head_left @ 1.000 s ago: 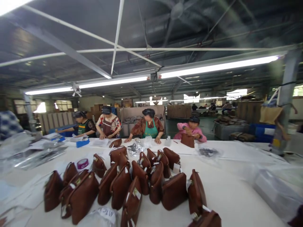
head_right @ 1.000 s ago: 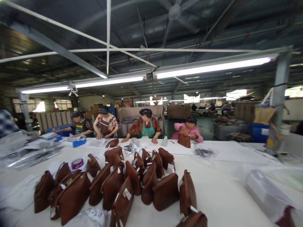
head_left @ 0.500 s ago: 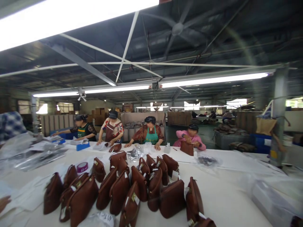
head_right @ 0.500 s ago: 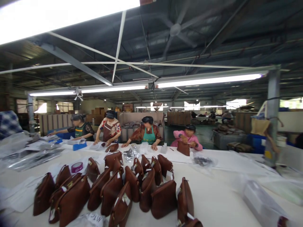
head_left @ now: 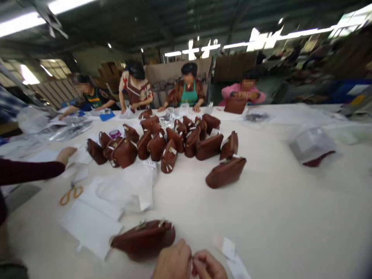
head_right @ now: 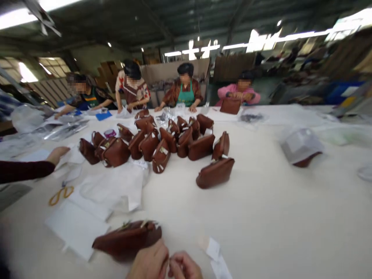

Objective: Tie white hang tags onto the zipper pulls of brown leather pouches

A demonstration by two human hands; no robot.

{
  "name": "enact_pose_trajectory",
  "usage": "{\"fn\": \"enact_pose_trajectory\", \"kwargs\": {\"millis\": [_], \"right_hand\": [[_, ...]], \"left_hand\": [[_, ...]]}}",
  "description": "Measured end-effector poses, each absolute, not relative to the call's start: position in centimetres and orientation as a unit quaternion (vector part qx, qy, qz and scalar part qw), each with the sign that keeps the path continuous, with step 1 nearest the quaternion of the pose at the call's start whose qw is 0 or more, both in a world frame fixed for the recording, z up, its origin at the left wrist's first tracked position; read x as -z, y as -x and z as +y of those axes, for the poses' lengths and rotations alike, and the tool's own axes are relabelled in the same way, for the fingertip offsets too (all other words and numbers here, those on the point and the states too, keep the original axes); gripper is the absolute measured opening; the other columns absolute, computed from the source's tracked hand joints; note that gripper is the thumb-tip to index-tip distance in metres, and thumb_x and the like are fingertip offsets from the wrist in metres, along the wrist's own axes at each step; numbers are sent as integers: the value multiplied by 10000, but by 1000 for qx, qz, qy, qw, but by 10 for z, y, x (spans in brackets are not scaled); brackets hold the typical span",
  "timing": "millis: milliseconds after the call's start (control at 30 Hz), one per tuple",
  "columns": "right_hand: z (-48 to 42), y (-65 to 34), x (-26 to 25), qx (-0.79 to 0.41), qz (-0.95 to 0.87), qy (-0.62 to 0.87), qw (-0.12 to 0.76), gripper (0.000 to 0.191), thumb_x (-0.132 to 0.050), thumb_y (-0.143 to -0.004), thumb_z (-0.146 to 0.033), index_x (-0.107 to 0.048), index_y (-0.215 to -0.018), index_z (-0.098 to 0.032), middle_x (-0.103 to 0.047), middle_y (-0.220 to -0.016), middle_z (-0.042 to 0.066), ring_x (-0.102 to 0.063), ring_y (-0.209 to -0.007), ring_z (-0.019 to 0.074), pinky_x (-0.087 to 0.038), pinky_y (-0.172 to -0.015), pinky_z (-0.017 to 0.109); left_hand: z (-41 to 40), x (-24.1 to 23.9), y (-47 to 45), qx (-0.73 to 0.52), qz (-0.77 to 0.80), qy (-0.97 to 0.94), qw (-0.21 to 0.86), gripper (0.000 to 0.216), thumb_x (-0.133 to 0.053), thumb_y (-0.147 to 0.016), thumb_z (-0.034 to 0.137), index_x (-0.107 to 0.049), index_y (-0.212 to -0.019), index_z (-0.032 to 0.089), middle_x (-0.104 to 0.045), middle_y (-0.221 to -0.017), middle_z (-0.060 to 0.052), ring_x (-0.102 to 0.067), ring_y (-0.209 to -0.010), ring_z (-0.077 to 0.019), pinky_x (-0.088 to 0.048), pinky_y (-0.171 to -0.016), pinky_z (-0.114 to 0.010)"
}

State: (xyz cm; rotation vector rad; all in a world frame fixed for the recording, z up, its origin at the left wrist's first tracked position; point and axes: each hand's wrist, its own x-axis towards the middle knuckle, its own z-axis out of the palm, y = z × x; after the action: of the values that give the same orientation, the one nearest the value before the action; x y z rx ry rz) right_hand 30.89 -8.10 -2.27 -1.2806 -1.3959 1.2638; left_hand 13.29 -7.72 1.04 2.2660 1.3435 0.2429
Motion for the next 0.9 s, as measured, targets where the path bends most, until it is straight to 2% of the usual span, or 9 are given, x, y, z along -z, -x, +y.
{"fn": "enact_pose_trajectory", "kwargs": {"millis": [100,233,300,367,433,467,533,700,900], "right_hand": [[-120,-288,23,-581,-455,541,404,350,-571,-842,-544,-647,-710,-229,-641,-612,3,-592,-583,187,-484,-570,303],[-108,-281,13,-606,-428,546,390,358,-615,-809,-508,-588,-639,-194,-545,-563,-28,-475,-551,142,-386,-531,252],[-98,-279,12,-600,-411,559,398,352,-599,-824,-493,-573,-638,-196,-486,-548,-45,-433,-538,132,-353,-515,248],[-89,-277,14,-594,-391,574,406,337,-577,-844,-483,-580,-662,-199,-459,-560,-49,-415,-536,131,-336,-514,252],[-80,-272,18,-584,-388,580,415,308,-566,-865,-452,-599,-688,-202,-493,-612,-35,-440,-567,138,-349,-542,260],[-76,-269,20,-577,-396,577,421,290,-566,-873,-430,-608,-696,-204,-520,-649,-25,-462,-594,143,-361,-562,263],[-68,-262,24,-559,-407,576,435,254,-564,-885,-378,-617,-703,-208,-553,-701,-11,-494,-637,149,-376,-590,263],[-55,-248,33,-562,-375,597,433,220,-554,-890,-289,-610,-691,-212,-555,-681,-19,-503,-620,142,-372,-580,253],[-46,-248,44,-587,-388,575,417,214,-504,-920,-235,-594,-727,-219,-579,-733,-8,-548,-700,152,-401,-645,252]], "left_hand": [[-86,0,-128,-84,466,-863,173,160,-489,-844,58,-542,-825,208,-609,-759,-20,-615,-658,-164,-492,-576,-257],[-80,-22,-121,-126,430,-886,120,204,-397,-878,58,-465,-780,224,-557,-664,15,-550,-528,-139,-433,-487,-235],[-67,-41,-111,-142,415,-890,125,182,-389,-910,87,-500,-845,216,-601,-729,-13,-598,-622,-160,-500,-578,-263],[-48,-57,-97,-141,417,-890,124,155,-461,-921,160,-538,-1051,189,-662,-958,-92,-645,-889,-231,-554,-791,-373],[-25,-65,-81,-108,424,-891,123,440,-574,-889,250,-454,-1303,156,-605,-1233,-173,-562,-1160,-321,-503,-962,-508],[-14,-65,-74,-84,423,-893,130,572,-618,-866,275,-394,-1377,150,-562,-1313,-192,-516,-1229,-347,-477,-999,-547],[4,-59,-63,-41,415,-894,162,674,-655,-833,257,-344,-1424,163,-544,-1347,-190,-510,-1244,-349,-478,-1005,-558],[17,-39,-55,-1,419,-865,277,490,-638,-819,174,-452,-1270,218,-630,-1182,-111,-614,-1074,-260,-552,-909,-424],[21,-39,-66,-13,411,-856,313,276,-524,-882,125,-504,-1130,245,-641,-1118,-87,-608,-1063,-226,-533,-886,-344]]}}
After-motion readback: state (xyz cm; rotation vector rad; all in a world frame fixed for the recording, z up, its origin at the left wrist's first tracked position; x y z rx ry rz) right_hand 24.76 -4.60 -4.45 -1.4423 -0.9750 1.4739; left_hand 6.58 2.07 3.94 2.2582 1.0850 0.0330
